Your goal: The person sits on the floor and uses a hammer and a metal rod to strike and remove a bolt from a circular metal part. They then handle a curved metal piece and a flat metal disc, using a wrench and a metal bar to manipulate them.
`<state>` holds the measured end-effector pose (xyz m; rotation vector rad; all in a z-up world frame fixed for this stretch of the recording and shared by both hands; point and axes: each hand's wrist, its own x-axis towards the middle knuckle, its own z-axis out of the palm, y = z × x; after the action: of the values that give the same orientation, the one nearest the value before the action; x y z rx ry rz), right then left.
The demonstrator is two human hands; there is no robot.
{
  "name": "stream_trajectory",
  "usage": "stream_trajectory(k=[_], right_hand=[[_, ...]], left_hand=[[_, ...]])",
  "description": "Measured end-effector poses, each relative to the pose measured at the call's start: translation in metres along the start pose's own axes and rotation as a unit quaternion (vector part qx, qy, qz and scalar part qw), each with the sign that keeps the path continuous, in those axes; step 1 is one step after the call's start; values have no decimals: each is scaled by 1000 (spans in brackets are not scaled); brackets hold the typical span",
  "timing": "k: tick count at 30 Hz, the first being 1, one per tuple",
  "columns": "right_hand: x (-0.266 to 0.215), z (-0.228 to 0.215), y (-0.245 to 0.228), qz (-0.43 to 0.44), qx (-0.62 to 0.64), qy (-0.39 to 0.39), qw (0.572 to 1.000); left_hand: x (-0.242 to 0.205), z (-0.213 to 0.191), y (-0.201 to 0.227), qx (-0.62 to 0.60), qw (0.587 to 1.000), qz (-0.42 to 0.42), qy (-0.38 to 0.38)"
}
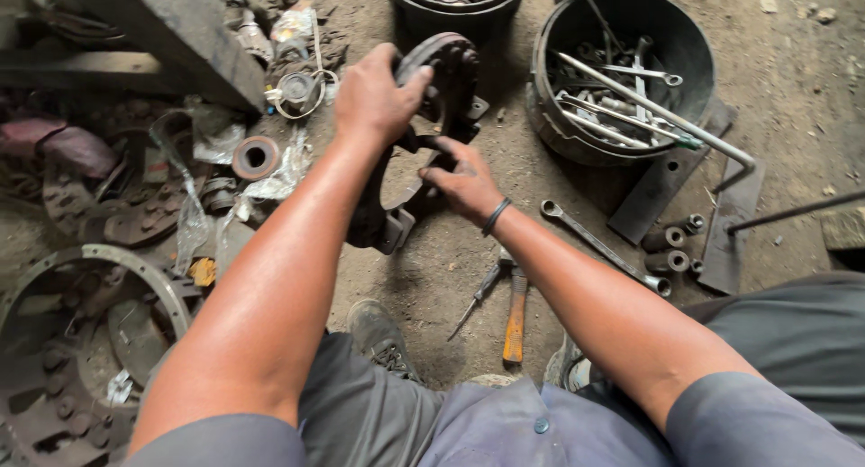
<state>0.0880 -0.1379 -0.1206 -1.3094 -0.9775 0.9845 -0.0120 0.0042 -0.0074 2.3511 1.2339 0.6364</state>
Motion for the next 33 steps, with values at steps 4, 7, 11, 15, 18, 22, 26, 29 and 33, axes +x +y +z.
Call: stream_trajectory(k=[4,7,11,15,18,22,26,29,33], right_hand=[[-1,0,-17,-105,-95,17,990],[-2,1,-33,-57,-114,21,992],[-5,6,-42,-80,-127,42,988],[-6,5,-50,-114,-212,50,969],[-8,7,-57,-98,-287,59,951],[-15,9,-63,-258,-348,124,893],[-11,12,-82,-364,-385,177,829],[-9,16,-98,-392,-401,176,809],[1,19,-100,-384,-434,144,802]], left_hand=[[-6,-5,10,8,1000,7,-24],[-10,-8,18,14,999,2,-38],[-10,-8,22,-2,997,-22,-74],[-4,-2,17,-25,993,-46,-105],[2,0,15,-52,986,-75,-138],[2,4,13,-58,986,-79,-136],[10,22,1,-98,982,-67,-147],[16,40,-14,-143,978,-33,-147],[24,27,-20,-124,968,14,-219]])
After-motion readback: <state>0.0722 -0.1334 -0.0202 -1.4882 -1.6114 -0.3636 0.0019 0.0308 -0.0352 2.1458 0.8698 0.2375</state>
